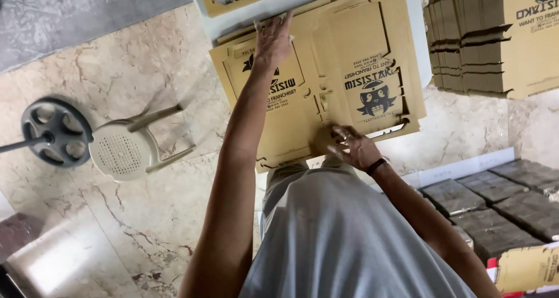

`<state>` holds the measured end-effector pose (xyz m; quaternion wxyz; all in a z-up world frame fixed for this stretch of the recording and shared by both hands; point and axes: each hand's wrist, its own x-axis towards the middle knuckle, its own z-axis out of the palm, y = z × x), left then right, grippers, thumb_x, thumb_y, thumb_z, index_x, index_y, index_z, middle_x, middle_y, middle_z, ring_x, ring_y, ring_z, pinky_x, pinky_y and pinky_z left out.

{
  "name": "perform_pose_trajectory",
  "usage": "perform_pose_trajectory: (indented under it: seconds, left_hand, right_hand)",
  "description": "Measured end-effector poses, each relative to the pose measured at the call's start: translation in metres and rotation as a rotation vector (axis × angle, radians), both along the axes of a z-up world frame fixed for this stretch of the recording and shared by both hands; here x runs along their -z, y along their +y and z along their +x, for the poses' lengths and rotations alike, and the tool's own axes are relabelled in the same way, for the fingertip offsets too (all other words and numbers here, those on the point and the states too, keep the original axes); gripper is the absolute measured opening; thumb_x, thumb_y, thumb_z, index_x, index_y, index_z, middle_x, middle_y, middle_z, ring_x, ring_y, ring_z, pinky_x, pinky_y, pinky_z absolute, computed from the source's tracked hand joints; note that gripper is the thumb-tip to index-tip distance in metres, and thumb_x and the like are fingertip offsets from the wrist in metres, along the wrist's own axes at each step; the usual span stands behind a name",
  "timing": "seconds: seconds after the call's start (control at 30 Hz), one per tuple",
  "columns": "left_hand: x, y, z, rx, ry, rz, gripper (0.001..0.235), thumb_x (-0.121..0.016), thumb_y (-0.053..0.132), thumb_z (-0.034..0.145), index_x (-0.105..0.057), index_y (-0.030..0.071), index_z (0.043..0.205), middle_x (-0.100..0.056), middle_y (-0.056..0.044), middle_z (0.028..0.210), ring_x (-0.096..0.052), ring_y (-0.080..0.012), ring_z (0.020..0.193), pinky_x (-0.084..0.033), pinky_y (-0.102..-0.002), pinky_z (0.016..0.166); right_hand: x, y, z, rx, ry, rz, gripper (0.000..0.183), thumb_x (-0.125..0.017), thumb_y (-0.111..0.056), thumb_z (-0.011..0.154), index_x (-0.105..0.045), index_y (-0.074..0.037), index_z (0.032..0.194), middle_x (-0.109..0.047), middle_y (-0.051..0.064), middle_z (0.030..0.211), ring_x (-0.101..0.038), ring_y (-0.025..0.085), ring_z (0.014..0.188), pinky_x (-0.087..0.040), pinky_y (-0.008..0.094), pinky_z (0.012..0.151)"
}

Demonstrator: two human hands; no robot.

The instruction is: Manually separating pre-cut cardboard shapes from their frames and stacking the finished pieces.

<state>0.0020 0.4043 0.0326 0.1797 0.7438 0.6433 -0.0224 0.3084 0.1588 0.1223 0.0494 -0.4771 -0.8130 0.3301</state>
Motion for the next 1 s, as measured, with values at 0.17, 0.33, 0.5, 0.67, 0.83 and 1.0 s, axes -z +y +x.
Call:
perform_pose_trajectory:
  seconds: [0.17, 0.33, 0.5, 0.67, 0.83, 1.0]
  left_hand:
    - [-0.010, 0.021, -0.006, 0.043, -0.119, 0.007, 0.059, -0.068, 0.033, 0.096, -0.044, 0.016, 0.148, -0.061, -0.009, 0.124, -0.055, -0.0305, 0.118, -0.031, -0.063, 0.112]
    - [-0.051, 0.035, -0.015, -0.089, -0.528, -0.278, 0.030, -0.076, 0.019, 0.093, -0.071, 0.003, 0.117, -0.068, -0.018, 0.130, -0.066, -0.0315, 0.121, -0.050, -0.049, 0.107]
    - [-0.101, 0.027, -0.031, 0.057, -0.699, -0.383, 0.021, -0.070, 0.020, 0.098, -0.068, 0.011, 0.117, -0.064, -0.015, 0.136, -0.058, -0.0323, 0.128, -0.040, -0.058, 0.109]
    - [-0.152, 0.008, -0.047, 0.157, -0.920, -0.539, 0.022, -0.068, 0.027, 0.096, -0.068, 0.013, 0.113, -0.070, -0.010, 0.119, -0.067, -0.0258, 0.110, -0.054, -0.048, 0.091]
    - [-0.167, 0.000, -0.051, 0.257, -1.190, -0.659, 0.012, -0.070, 0.014, 0.098, -0.069, 0.009, 0.108, -0.075, -0.009, 0.108, -0.075, -0.0195, 0.097, -0.065, -0.031, 0.082]
    - [-0.169, 0.003, -0.043, 0.332, -1.249, -0.680, 0.015, -0.068, 0.005, 0.098, -0.068, 0.003, 0.113, -0.074, -0.014, 0.111, -0.075, -0.0222, 0.099, -0.066, -0.031, 0.087]
  right_hand:
    - [0.026, 0.033, -0.045, 0.492, 0.214, -0.181, 0.042, -0.055, -0.030, 0.106, -0.059, 0.001, 0.134, -0.072, 0.020, 0.113, -0.077, 0.028, 0.087, -0.065, 0.036, 0.055]
    - [0.065, 0.068, -0.068, 0.802, 0.377, -0.156, 0.037, -0.061, -0.022, 0.105, -0.057, -0.005, 0.138, -0.070, 0.018, 0.127, -0.073, 0.031, 0.108, -0.064, 0.047, 0.085]
    - [0.079, 0.098, -0.068, 0.801, 0.286, -0.179, 0.029, -0.054, -0.003, 0.107, -0.064, -0.004, 0.134, -0.072, 0.021, 0.124, -0.076, 0.017, 0.078, -0.067, 0.028, 0.064]
    - [0.069, 0.115, -0.062, 0.766, 0.307, -0.225, 0.030, -0.055, 0.001, 0.102, -0.072, -0.010, 0.124, -0.073, 0.014, 0.123, -0.074, 0.020, 0.097, -0.066, 0.032, 0.081]
    - [0.055, 0.120, -0.068, 0.779, 0.373, -0.344, 0.027, -0.053, 0.003, 0.102, -0.066, 0.003, 0.126, -0.072, 0.020, 0.124, -0.076, 0.021, 0.094, -0.071, 0.030, 0.074]
    - [0.057, 0.124, -0.066, 0.781, 0.227, -0.356, 0.025, -0.058, -0.006, 0.104, -0.068, -0.006, 0.127, -0.071, 0.018, 0.126, -0.078, 0.020, 0.095, -0.070, 0.029, 0.072]
